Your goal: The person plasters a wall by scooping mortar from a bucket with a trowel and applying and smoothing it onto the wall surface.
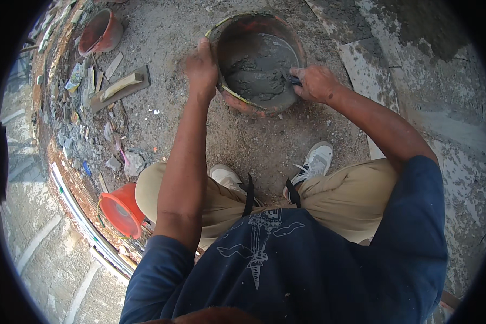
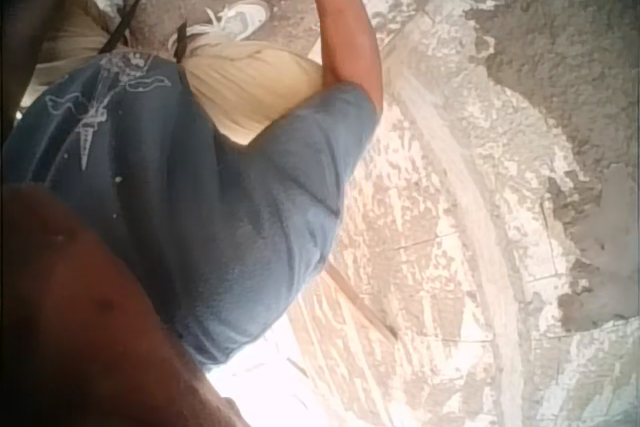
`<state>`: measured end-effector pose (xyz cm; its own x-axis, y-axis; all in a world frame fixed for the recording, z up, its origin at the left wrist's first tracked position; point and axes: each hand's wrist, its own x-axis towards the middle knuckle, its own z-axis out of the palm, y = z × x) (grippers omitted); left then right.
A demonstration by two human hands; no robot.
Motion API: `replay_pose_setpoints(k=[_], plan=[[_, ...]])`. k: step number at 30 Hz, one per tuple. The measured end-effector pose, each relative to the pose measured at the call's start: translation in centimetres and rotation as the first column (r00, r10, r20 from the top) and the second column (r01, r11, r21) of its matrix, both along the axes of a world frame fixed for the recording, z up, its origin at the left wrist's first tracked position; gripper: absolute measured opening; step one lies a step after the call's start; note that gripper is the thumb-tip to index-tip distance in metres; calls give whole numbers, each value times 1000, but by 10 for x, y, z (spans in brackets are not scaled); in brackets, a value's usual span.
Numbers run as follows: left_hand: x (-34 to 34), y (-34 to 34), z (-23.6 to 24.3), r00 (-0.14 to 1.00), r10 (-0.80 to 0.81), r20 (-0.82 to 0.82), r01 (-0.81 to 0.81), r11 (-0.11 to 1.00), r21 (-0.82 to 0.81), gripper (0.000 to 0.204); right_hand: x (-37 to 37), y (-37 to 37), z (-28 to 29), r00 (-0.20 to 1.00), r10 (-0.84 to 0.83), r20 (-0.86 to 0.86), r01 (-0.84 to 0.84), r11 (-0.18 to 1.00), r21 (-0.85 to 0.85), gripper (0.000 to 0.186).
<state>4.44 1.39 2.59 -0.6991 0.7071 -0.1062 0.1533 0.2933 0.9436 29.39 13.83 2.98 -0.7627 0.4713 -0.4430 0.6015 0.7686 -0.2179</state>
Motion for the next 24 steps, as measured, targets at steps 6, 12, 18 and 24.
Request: replay_pose_setpoints(k=[6, 12, 18, 24], plan=[[8, 3, 1, 998, -15, -65, 19, 998, 54, 58, -15, -32, -34, 958, -144, -249, 49, 934, -353, 45], [-35, -16, -9, 988, 115, 103, -106, 991, -86, 65, -7, -14, 2, 948, -171, -269, 52, 917, -396, 49], [-53, -66, 30, 889, 456, 41, -348, 731, -586, 97, 9, -22, 108, 881, -369, -297, 230, 881, -413, 39], [-9, -151, 147, 975, -126, -184, -62, 639, -767, 85, 53, -48, 259, 886, -442, -139, 318, 797, -513, 40]])
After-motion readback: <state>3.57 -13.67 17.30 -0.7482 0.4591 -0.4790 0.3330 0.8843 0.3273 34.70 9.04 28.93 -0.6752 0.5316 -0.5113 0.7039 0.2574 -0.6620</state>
